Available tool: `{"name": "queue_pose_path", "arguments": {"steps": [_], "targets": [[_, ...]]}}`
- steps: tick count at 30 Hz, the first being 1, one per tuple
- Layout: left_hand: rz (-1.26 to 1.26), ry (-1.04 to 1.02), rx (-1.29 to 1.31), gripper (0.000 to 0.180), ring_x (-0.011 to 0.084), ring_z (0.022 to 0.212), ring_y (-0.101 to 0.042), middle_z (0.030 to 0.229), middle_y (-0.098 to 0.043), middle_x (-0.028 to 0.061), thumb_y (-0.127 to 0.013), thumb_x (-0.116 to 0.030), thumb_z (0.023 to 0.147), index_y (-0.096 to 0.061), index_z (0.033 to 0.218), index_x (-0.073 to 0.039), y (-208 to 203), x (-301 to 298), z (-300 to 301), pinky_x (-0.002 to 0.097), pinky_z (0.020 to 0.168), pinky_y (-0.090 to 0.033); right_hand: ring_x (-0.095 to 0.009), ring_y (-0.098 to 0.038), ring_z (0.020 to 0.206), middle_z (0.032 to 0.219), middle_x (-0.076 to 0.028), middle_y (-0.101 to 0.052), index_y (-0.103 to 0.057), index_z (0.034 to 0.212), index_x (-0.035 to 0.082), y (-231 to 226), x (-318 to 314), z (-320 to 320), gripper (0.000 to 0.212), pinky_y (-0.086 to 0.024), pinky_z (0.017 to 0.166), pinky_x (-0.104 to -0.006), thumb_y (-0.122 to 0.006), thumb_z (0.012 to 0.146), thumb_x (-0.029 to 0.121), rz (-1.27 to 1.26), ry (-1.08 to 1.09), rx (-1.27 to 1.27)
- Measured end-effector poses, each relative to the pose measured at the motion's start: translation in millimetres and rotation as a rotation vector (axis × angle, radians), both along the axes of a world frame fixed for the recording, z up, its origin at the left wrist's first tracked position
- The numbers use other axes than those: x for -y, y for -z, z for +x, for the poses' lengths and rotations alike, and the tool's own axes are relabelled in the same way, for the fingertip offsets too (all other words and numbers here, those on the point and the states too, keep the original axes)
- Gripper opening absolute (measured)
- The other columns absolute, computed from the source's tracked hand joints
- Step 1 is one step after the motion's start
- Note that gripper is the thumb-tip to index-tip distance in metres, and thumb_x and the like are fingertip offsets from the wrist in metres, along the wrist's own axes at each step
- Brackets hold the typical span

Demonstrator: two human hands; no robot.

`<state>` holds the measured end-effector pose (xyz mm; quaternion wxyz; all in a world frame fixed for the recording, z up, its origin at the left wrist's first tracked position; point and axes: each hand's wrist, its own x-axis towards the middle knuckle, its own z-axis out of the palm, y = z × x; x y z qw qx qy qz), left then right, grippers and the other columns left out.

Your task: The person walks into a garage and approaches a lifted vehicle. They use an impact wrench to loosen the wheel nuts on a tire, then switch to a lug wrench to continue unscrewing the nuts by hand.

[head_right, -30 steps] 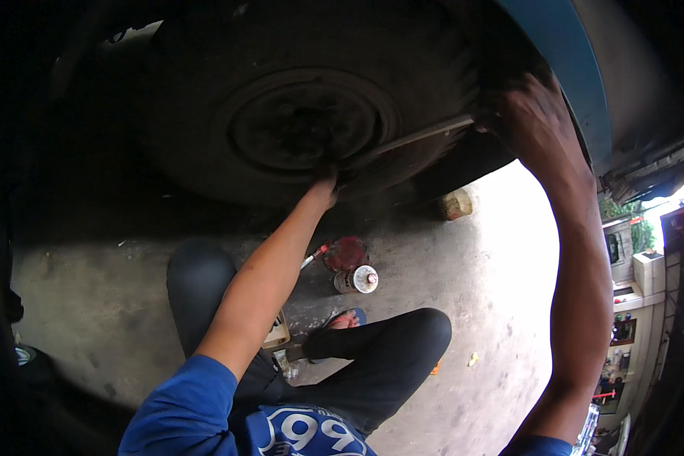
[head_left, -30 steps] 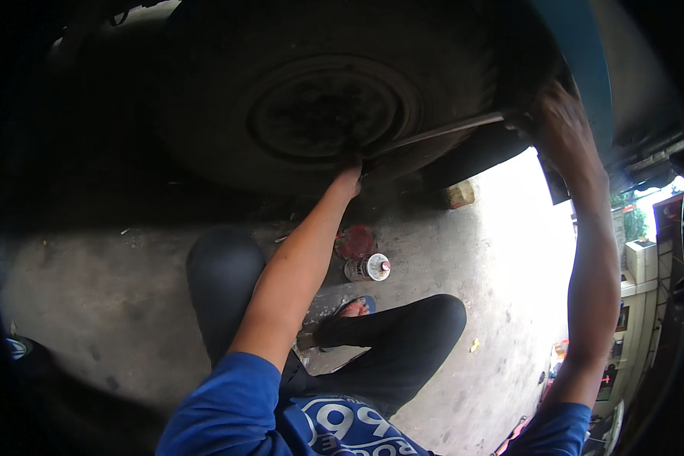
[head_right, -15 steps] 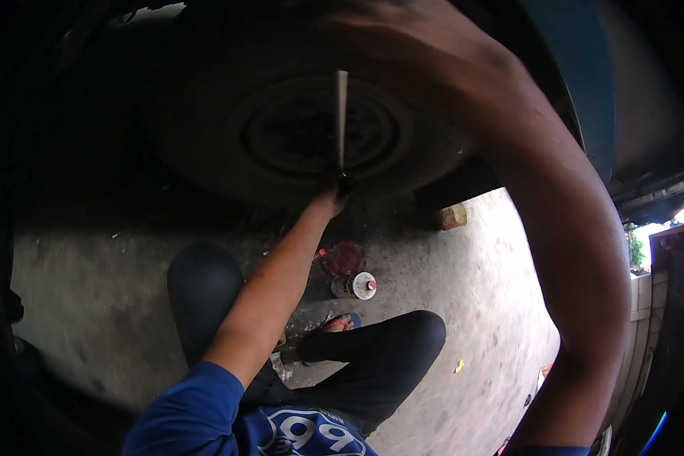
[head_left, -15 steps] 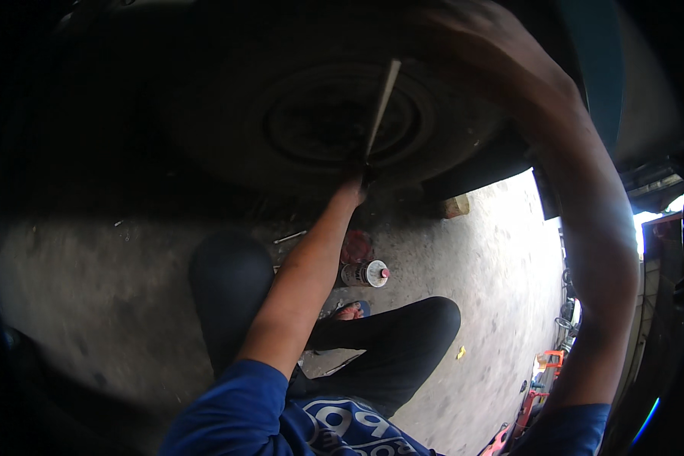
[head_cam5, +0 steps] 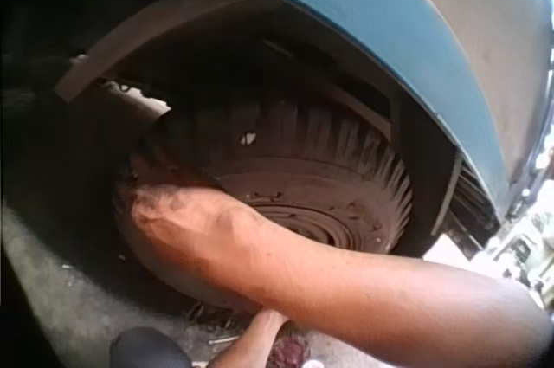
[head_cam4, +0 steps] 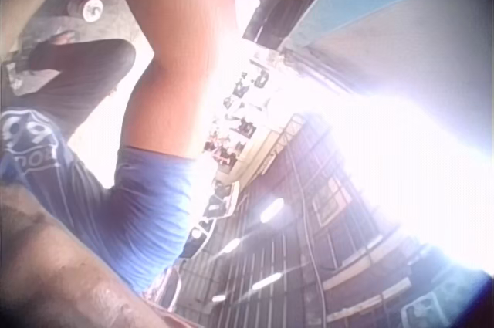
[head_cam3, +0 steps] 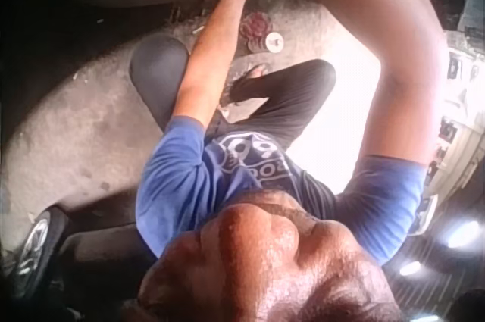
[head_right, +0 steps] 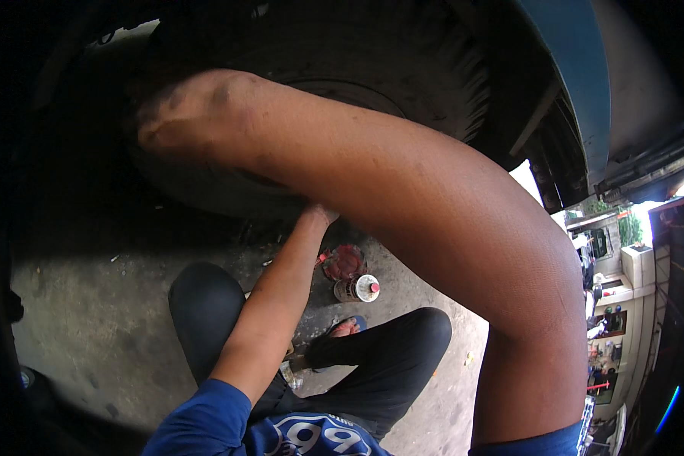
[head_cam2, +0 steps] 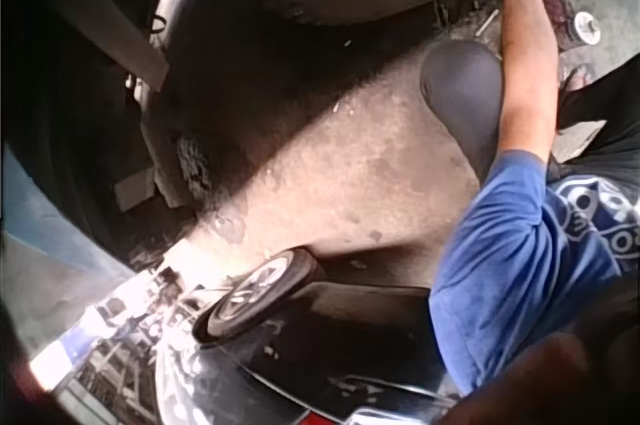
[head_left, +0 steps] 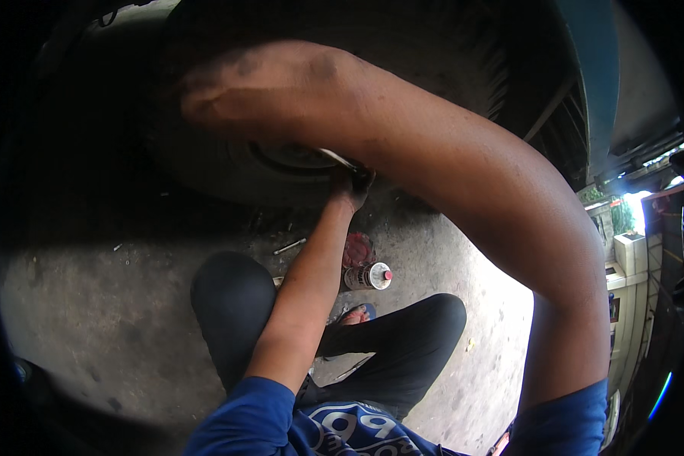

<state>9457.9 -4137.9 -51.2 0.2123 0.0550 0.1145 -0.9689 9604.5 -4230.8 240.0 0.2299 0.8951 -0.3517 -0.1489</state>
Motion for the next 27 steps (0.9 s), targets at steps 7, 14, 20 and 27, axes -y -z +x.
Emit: {"name": "queue_pose_path", "arguments": {"steps": [7, 14, 20, 27], "targets": [[-0.180, -0.035, 0.204, 0.016, 0.0144, 0.062, -0.053, 0.076, -0.054, -0.0020, -0.048, -0.031, 0.099, -0.059, 0.101, -0.019, -7, -1, 3, 0.0344, 0.061, -0.052, -0.026, -0.060, 0.113, 0.124, -0.010, -0.062, -0.064, 0.118, 0.007, 7, -10, -49, 0.031, -0.048, 0.102, -0.0376, -0.064, 0.088, 0.013, -0.065, 0.020, 0.221], [-0.318, -0.027, 0.413, 0.025, 0.0131, 0.065, -0.053, 0.085, -0.055, -0.0004, -0.046, -0.033, 0.099, -0.059, 0.114, -0.018, -10, -2, 2, 0.0352, 0.061, -0.053, -0.025, -0.057, 0.109, 0.111, -0.007, -0.060, -0.067, 0.107, 0.012, -72, -118, -65, 0.028, -0.049, 0.095, -0.0356, -0.073, 0.080, 0.017, -0.296, 0.354, -0.238], [-0.494, -0.128, 0.510, 0.046, 0.0150, 0.083, -0.056, 0.129, -0.053, 0.0047, -0.049, -0.041, 0.099, -0.049, 0.140, -0.020, -17, -9, -4, 0.0368, 0.064, -0.055, -0.031, -0.052, 0.111, 0.115, -0.008, -0.058, -0.068, 0.108, 0.018, -96, -194, -82, 0.038, -0.052, 0.094, -0.0368, -0.077, 0.074, 0.005, -0.580, 0.634, -0.296], [-0.435, 0.033, 0.673, 0.035, 0.0145, 0.072, -0.050, 0.100, -0.049, 0.0022, -0.047, -0.040, 0.102, -0.050, 0.130, -0.020, 1, -12, -21, 0.0330, 0.057, -0.047, -0.038, -0.048, 0.123, 0.130, -0.010, -0.055, -0.065, 0.119, 0.020, -87, -253, -138, 0.057, -0.034, 0.109, -0.0487, -0.081, 0.066, 0.005, -0.731, 0.687, -0.288]]}}
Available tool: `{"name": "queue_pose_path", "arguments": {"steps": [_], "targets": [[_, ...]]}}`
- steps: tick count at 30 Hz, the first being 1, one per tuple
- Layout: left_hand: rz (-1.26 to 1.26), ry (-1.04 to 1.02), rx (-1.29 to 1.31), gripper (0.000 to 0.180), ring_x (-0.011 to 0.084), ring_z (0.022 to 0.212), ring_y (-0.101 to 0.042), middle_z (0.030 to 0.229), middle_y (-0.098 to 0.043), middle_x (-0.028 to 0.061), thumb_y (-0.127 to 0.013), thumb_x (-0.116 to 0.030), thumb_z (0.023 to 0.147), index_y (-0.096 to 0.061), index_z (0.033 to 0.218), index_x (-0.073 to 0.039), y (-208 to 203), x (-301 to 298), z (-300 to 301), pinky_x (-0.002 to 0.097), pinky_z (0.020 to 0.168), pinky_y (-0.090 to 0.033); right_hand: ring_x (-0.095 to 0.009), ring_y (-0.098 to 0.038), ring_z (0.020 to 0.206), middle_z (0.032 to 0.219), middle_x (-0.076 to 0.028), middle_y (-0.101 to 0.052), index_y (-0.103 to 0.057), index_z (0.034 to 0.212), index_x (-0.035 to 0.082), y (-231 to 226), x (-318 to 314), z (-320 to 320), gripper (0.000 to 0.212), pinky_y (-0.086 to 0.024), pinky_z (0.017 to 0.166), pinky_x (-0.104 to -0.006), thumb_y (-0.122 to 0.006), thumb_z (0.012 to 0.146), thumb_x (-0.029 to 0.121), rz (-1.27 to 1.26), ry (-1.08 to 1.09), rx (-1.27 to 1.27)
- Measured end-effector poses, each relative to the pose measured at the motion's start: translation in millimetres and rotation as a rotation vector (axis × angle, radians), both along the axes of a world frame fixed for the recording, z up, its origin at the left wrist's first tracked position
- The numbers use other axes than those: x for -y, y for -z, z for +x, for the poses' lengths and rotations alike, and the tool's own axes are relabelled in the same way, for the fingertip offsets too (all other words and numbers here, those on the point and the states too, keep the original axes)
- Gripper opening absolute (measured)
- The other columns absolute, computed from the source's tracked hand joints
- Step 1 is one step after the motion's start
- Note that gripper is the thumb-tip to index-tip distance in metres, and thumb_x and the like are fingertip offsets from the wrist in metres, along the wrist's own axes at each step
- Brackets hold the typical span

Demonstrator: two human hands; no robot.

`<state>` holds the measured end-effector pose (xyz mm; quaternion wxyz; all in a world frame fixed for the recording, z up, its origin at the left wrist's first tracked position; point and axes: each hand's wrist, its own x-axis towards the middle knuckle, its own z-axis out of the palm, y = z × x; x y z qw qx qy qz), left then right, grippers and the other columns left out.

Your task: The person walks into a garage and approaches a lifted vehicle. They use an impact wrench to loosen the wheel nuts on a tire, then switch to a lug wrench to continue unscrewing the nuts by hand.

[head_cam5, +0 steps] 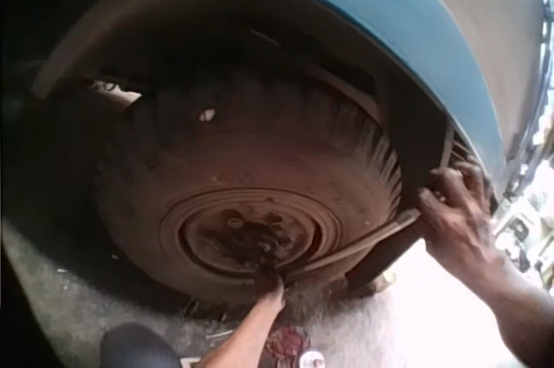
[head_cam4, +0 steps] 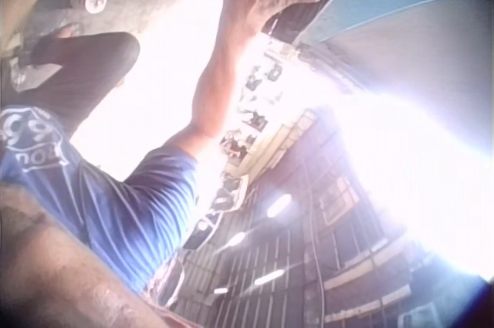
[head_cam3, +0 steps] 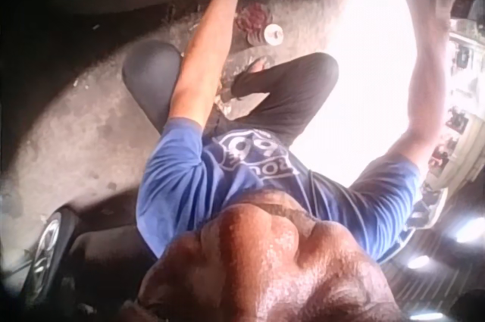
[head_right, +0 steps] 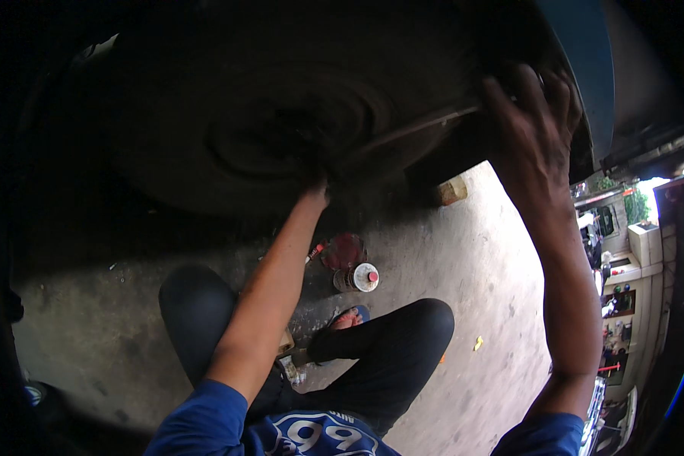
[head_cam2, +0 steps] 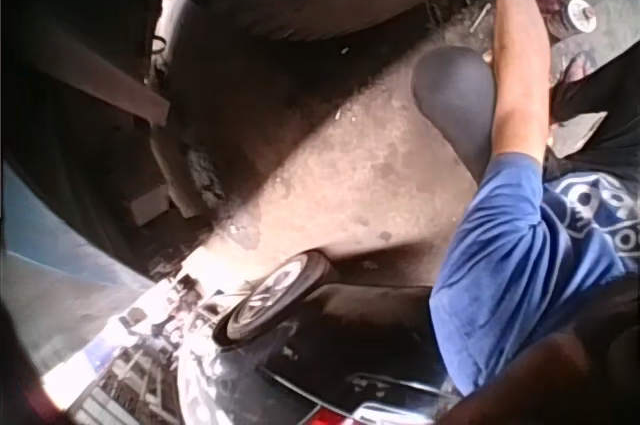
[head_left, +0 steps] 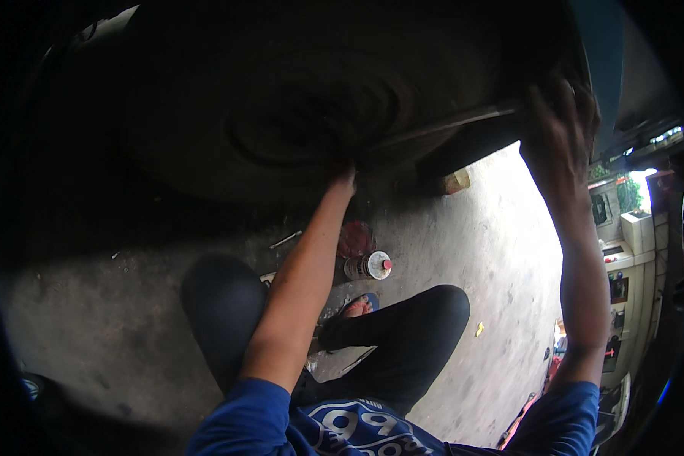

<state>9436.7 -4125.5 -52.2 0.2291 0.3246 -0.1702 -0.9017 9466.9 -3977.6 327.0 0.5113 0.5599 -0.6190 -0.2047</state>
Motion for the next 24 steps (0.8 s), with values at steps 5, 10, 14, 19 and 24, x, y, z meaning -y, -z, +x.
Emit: {"name": "queue_pose_path", "arguments": {"steps": [5, 10, 14, 19, 24], "targets": [[-0.060, -0.038, -0.132, 0.031, 0.0137, 0.065, -0.050, 0.087, -0.051, 0.0012, -0.048, -0.038, 0.102, -0.054, 0.124, -0.018, -2, 15, 2, 0.0328, 0.055, -0.047, -0.029, -0.058, 0.108, 0.114, -0.012, -0.061, -0.067, 0.109, 0.010, -7, 13, 13, 0.036, -0.046, 0.093, -0.0388, -0.076, 0.074, 0.004, 0.071, -0.098, -0.110], [-0.057, -0.024, -0.161, 0.028, 0.0129, 0.063, -0.052, 0.080, -0.055, 0.0005, -0.049, -0.036, 0.101, -0.057, 0.119, -0.016, -27, 14, 19, 0.0325, 0.057, -0.048, -0.029, -0.061, 0.101, 0.106, -0.012, -0.064, -0.069, 0.107, 0.012, -9, 20, 17, 0.034, -0.049, 0.086, -0.0402, -0.073, 0.074, 0.008, 0.180, -0.032, -0.105], [-0.020, -0.035, -0.216, 0.029, 0.0127, 0.078, -0.060, 0.099, -0.062, 0.0019, -0.051, -0.032, 0.100, -0.057, 0.123, -0.015, -31, 13, 31, 0.0331, 0.066, -0.053, -0.030, -0.063, 0.095, 0.099, -0.012, -0.066, -0.069, 0.106, 0.013, -6, 10, -16, 0.032, -0.051, 0.081, -0.0414, -0.072, 0.074, 0.011, 0.188, 0.102, -0.035], [-0.132, -0.059, -0.170, 0.039, 0.0138, 0.093, -0.060, 0.118, -0.060, 0.0044, -0.053, -0.031, 0.099, -0.052, 0.135, -0.015, -11, 11, 22, 0.0337, 0.075, -0.055, -0.030, -0.067, 0.087, 0.091, -0.012, -0.069, -0.070, 0.104, 0.015, 17, -30, -114, 0.031, -0.054, 0.074, -0.0428, -0.069, 0.073, 0.015, 0.054, 0.215, 0.187], [-0.348, -0.057, -0.150, 0.047, 0.0183, 0.111, -0.057, 0.131, -0.056, 0.0074, -0.053, -0.033, 0.100, -0.050, 0.140, -0.009, 7, 5, 16, 0.0351, 0.092, -0.049, -0.032, -0.068, 0.084, 0.093, -0.015, -0.070, -0.074, 0.100, 0.015, 142, -133, -211, 0.025, -0.055, 0.074, -0.0442, -0.067, 0.077, 0.022, -0.243, 0.521, 0.429]]}}
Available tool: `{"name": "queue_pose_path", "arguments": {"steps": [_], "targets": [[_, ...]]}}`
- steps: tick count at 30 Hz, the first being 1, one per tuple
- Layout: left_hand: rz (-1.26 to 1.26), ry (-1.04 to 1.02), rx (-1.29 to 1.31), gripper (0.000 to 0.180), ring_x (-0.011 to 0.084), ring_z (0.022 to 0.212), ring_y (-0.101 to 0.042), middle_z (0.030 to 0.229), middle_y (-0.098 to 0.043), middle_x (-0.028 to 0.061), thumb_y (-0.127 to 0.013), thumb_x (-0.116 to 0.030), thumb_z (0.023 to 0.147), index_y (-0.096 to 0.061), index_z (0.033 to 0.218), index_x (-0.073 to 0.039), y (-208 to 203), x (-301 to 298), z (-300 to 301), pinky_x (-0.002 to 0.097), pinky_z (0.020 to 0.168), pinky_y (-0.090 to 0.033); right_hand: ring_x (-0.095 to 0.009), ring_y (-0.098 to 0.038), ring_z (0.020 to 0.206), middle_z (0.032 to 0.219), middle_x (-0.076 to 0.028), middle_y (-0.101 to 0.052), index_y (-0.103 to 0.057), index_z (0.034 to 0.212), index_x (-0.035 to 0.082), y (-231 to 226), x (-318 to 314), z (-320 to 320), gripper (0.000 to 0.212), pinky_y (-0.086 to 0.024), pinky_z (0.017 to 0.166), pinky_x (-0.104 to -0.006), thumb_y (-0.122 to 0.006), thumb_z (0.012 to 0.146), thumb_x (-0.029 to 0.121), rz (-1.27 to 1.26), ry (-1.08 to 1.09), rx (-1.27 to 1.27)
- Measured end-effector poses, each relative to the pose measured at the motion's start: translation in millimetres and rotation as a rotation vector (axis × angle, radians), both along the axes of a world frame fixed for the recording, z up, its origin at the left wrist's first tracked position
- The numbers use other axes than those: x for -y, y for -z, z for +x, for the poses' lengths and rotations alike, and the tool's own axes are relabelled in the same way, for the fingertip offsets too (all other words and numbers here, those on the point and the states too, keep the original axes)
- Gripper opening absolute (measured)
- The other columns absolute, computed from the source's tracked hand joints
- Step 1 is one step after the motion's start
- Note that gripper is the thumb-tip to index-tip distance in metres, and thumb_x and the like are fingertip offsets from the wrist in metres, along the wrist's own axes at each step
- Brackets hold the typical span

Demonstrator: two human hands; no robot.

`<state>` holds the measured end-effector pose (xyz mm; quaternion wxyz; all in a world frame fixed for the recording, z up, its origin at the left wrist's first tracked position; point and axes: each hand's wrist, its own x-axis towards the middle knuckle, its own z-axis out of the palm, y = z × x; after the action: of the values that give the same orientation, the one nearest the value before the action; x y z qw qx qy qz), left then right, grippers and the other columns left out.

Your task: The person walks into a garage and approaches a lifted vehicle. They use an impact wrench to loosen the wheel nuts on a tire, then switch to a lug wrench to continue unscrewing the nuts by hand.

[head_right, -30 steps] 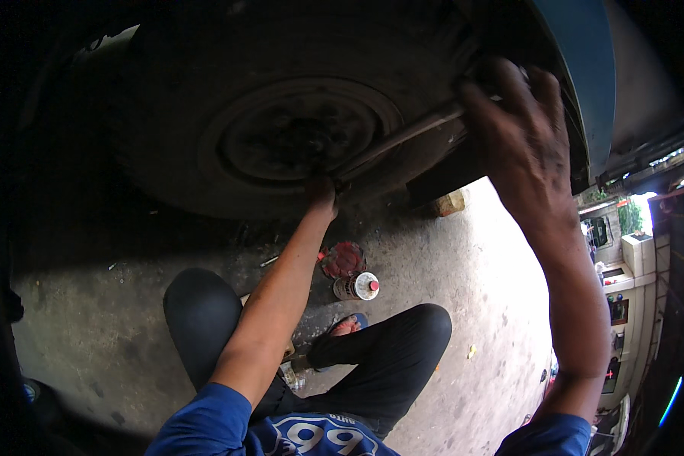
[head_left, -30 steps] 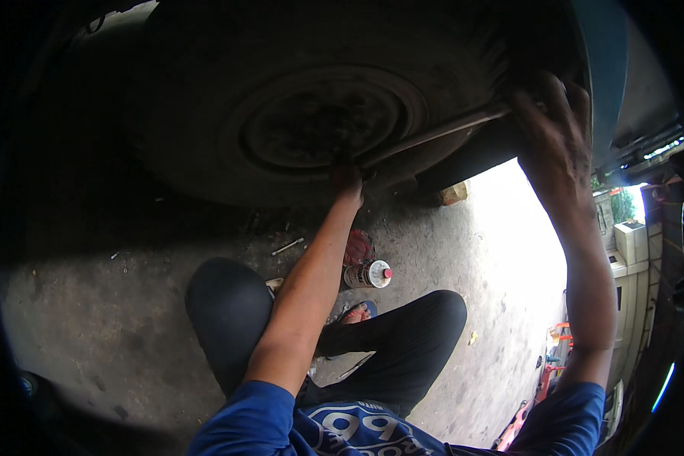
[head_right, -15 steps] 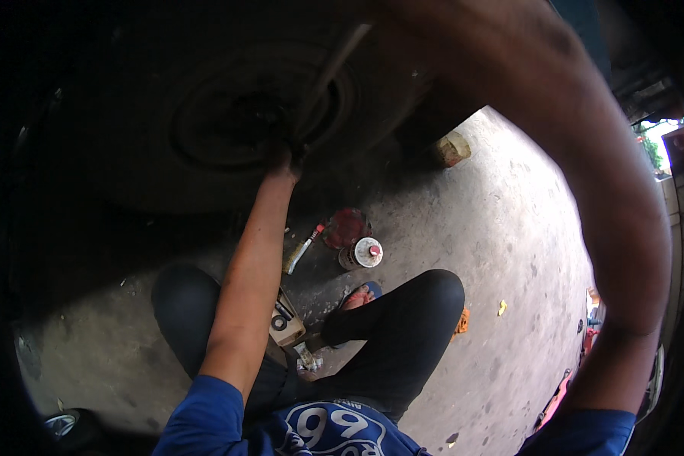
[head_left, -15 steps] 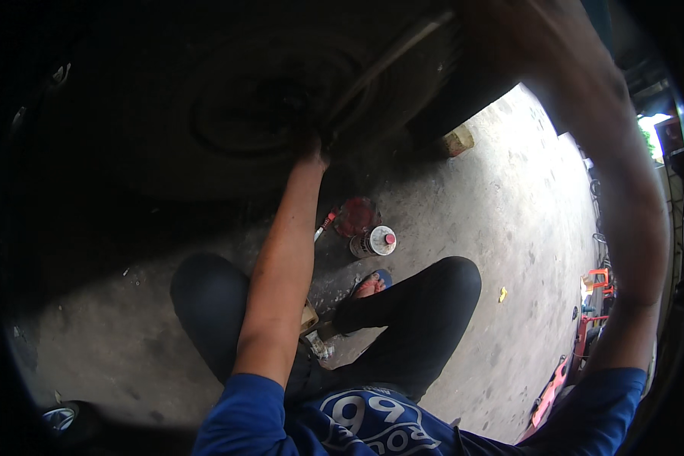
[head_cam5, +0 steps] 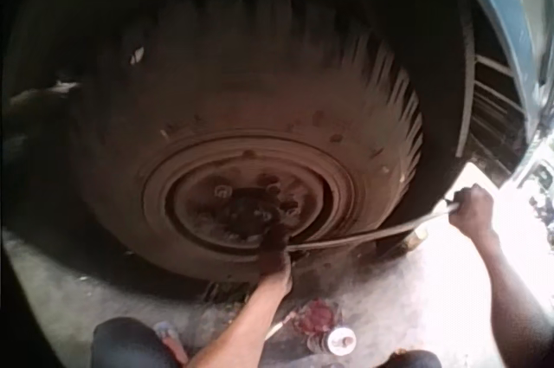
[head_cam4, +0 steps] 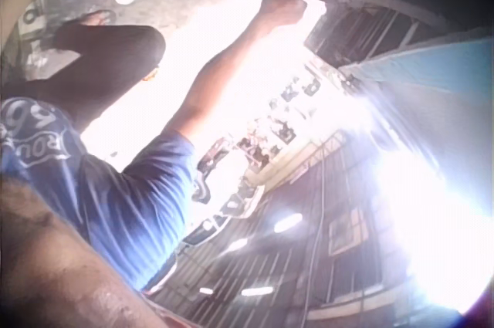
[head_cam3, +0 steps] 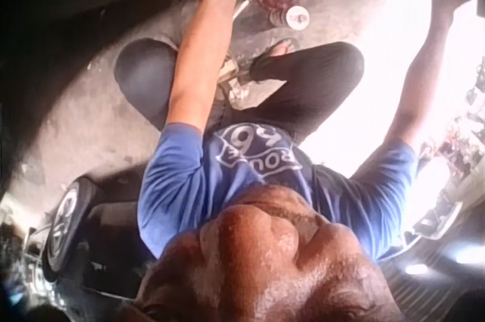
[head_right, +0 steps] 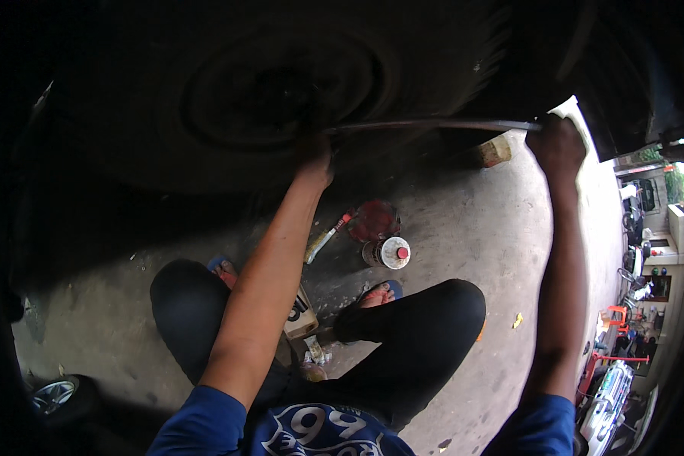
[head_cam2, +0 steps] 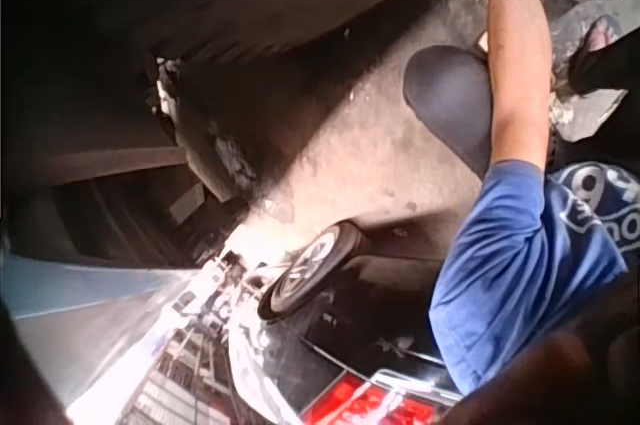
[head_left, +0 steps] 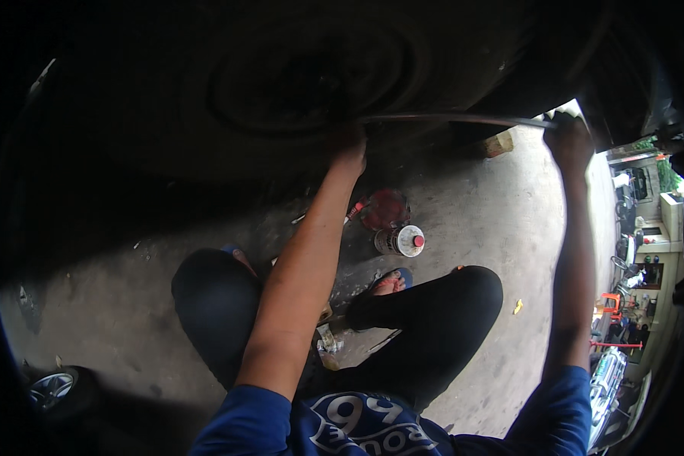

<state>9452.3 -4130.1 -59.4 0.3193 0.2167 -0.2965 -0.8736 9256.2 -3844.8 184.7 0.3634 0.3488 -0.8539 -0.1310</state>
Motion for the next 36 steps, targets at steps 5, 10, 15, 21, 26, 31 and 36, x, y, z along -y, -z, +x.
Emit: {"name": "queue_pose_path", "arguments": {"steps": [5, 10, 15, 21, 26, 31, 36], "targets": [[-0.624, -0.249, 0.310, 0.053, 0.0235, 0.117, -0.054, 0.135, -0.055, 0.0109, -0.050, -0.038, 0.101, -0.049, 0.140, -0.002, -5, 2, 3, 0.0330, 0.100, -0.039, -0.034, -0.068, 0.080, 0.088, -0.020, -0.070, -0.069, 0.097, -0.002, 253, -33, -7, 0.038, -0.054, 0.073, -0.0424, -0.060, 0.091, 0.034, 0.218, 0.074, 0.289], [-0.398, -0.088, 0.307, 0.050, 0.0246, 0.116, -0.054, 0.133, -0.057, 0.0135, -0.049, -0.037, 0.101, -0.053, 0.132, 0.001, -14, 1, 7, 0.0339, 0.101, -0.038, -0.033, -0.069, 0.081, 0.085, -0.018, -0.072, -0.074, 0.092, 0.002, 276, -41, 0, 0.037, -0.053, 0.078, -0.0417, -0.066, 0.089, 0.038, 0.179, 0.244, 1.314], [-0.424, -0.160, 0.309, 0.045, 0.0252, 0.109, -0.057, 0.123, -0.058, 0.0123, -0.049, -0.034, 0.100, -0.050, 0.134, -0.005, -11, -5, 8, 0.0399, 0.089, -0.048, -0.032, -0.068, 0.084, 0.090, -0.019, -0.071, -0.072, 0.096, 0.002, 128, -43, 44, 0.034, -0.051, 0.078, -0.0427, -0.076, 0.081, 0.032, 0.270, 0.278, 1.101], [0.177, 0.126, -0.058, 0.039, 0.0219, 0.109, -0.057, 0.125, -0.057, 0.0058, -0.051, -0.029, 0.100, -0.050, 0.136, -0.016, -30, 8, 20, 0.0420, 0.085, -0.052, -0.021, -0.069, 0.078, 0.089, -0.013, -0.074, -0.072, 0.099, 0.001, -90, 12, 148, 0.025, -0.054, 0.076, -0.0348, -0.080, 0.080, 0.014, -0.166, 0.005, 0.746], [0.275, 0.093, -0.235, 0.035, 0.0180, 0.100, -0.058, 0.120, -0.058, 0.0051, -0.055, -0.023, 0.099, -0.052, 0.133, -0.015, -35, 4, 20, 0.0364, 0.083, -0.053, -0.027, -0.071, 0.094, 0.106, -0.013, -0.071, -0.068, 0.115, 0.004, -171, 86, 184, 0.033, -0.058, 0.076, -0.0357, -0.075, 0.083, 0.009, 0.110, -0.595, 0.309], [-0.271, -0.069, -0.104, 0.034, 0.0191, 0.109, -0.056, 0.128, -0.056, 0.0055, -0.052, -0.018, 0.098, -0.053, 0.131, -0.011, 18, 14, -14, 0.0365, 0.088, -0.051, -0.019, -0.069, 0.092, 0.107, -0.008, -0.068, -0.067, 0.114, 0.011, -150, 200, 234, 0.025, -0.058, 0.076, -0.0275, -0.064, 0.090, 0.007, 0.055, -1.323, 0.343], [-0.329, -0.041, -0.250, 0.039, 0.0216, 0.118, -0.053, 0.135, -0.052, 0.0081, -0.052, -0.006, 0.094, -0.051, 0.133, -0.006, 40, 24, -36, 0.0354, 0.090, -0.049, -0.020, -0.065, 0.097, 0.110, -0.010, -0.067, -0.064, 0.120, 0.007, -71, 294, 298, 0.029, -0.054, 0.085, -0.0279, -0.055, 0.093, 0.011, -0.226, -1.729, 0.720]]}}
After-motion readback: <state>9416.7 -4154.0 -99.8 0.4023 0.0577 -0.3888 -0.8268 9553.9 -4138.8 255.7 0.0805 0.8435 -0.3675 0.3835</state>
